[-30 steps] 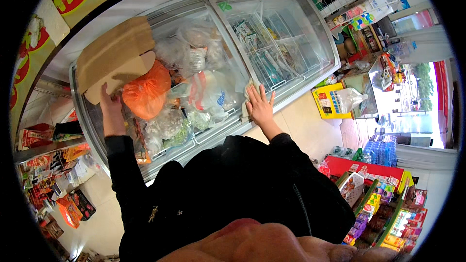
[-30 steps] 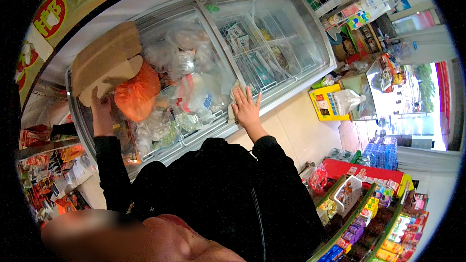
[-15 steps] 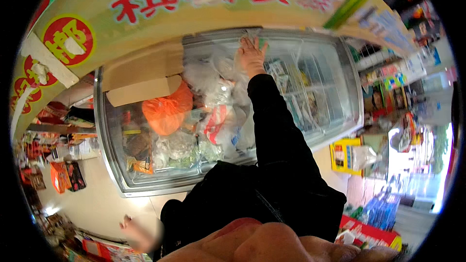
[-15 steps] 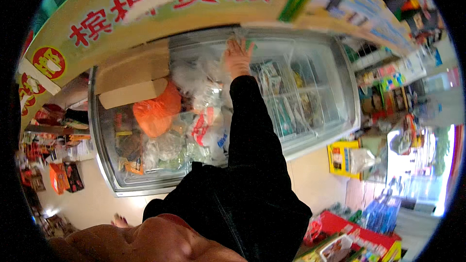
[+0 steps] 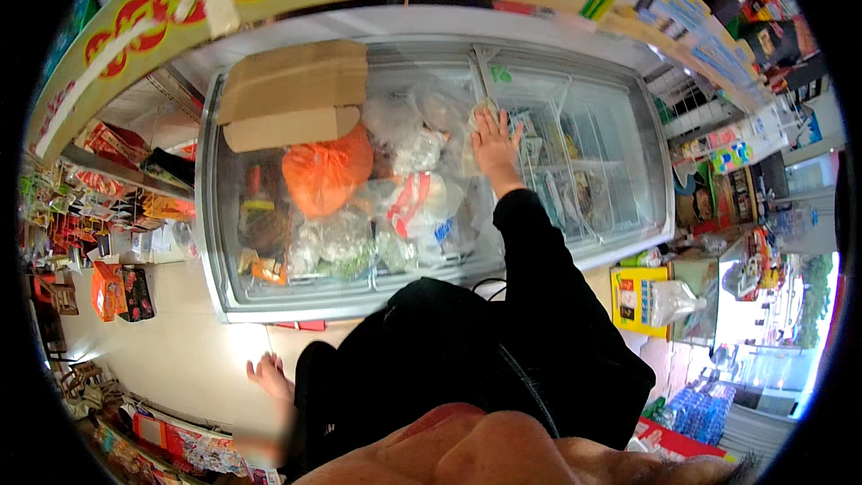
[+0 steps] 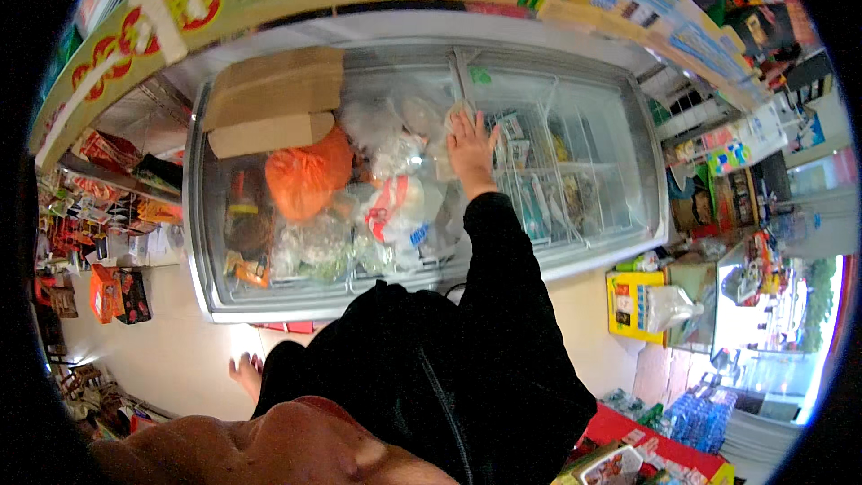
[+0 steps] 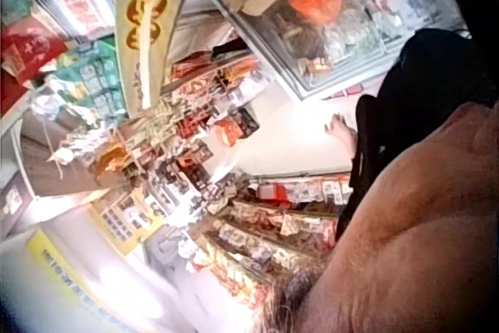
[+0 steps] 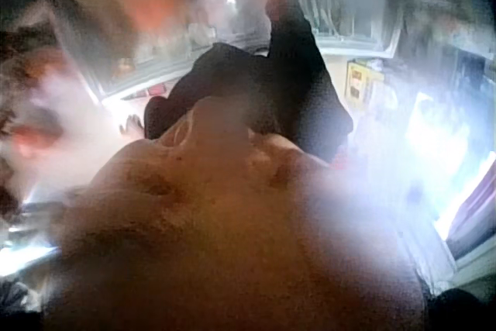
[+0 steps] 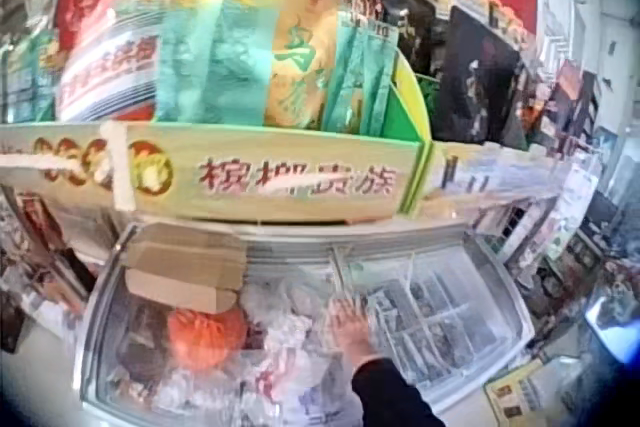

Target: The person wipes the glass display counter and the top of a freezer with a cloth. They then move to a shelf and wipe the tops of various packaged food items.

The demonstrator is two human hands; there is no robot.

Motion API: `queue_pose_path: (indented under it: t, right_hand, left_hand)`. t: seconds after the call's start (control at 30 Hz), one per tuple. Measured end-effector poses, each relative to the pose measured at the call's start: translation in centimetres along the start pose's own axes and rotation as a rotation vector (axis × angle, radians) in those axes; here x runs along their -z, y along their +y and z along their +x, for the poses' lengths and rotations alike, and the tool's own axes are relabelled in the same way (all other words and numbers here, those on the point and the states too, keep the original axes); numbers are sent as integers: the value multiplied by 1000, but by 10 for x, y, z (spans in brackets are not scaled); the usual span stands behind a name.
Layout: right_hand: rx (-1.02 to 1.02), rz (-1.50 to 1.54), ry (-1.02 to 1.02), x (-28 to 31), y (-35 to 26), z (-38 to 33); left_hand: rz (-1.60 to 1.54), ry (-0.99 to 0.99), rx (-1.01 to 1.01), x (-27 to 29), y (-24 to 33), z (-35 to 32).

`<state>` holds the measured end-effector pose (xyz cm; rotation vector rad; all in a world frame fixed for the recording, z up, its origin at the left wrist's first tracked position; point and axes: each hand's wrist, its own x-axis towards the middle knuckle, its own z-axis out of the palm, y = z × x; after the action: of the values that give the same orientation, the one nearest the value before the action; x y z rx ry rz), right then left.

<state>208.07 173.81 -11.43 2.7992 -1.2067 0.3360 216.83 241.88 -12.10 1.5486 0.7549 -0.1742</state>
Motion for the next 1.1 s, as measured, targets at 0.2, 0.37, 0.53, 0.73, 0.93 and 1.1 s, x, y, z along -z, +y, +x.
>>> queue_pose_path:
  t: [0.2,0.37,0.53,0.73,0.93,1.1]
  right_hand:
    - [-101,-36,-58,23,-8,-194]
    - [-282,-42,-146,29,-25,-299]
    - [-444,-44,-144,26,-53,-327]
    - [-290,-39,-184,9,-182,-323]
    - [277,460,-261,25,-298,-325]
    - [375,978,36,23,-261,-307]
  left_hand:
    - [55,-176,-212,-26,34,5]
    - [113,-295,-133,6,17,26]
    - [157,-492,-78,19,3,38]
    - [174,-629,-310,2,14,32]
    - [270,-948,-631,-39,40,-6]
    - [529,-1053,-1200,-95,25,-61]
